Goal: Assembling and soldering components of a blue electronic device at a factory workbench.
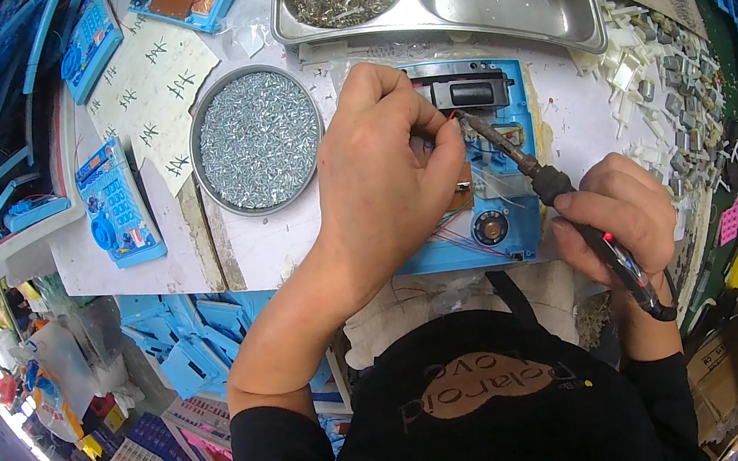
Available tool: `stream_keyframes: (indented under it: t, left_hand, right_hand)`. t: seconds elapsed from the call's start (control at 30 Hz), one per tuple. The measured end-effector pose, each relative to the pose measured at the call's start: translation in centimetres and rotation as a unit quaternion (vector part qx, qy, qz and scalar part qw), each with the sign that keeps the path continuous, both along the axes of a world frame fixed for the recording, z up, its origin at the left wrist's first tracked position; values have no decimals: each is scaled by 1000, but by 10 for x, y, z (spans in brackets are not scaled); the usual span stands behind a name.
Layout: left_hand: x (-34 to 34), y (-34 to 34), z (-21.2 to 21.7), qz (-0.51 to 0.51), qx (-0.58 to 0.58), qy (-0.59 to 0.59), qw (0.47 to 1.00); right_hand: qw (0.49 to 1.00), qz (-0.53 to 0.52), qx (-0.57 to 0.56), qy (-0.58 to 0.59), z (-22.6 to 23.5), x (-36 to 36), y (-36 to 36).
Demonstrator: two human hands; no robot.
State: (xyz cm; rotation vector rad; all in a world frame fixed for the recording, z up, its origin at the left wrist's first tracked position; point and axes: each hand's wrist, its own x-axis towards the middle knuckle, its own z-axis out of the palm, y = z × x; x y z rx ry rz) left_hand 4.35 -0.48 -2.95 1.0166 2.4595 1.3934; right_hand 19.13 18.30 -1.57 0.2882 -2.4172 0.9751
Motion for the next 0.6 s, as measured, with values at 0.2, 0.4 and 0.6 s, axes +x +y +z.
stream_keyframes:
  t: [0.2,0.4,0.6]
  left_hand:
    - [-1,0,-2,-4,-1,22,1000]
    - [0,1,-1,5,-2,-9,1000]
    - [1,1,-2,10,0,18,1000]
  right_hand:
    - [1000,-6,-23,-10,4,4,2]
    - [1000,0,-31,-2,2,5,5]
    - [999,1,-34,6,4,5,8]
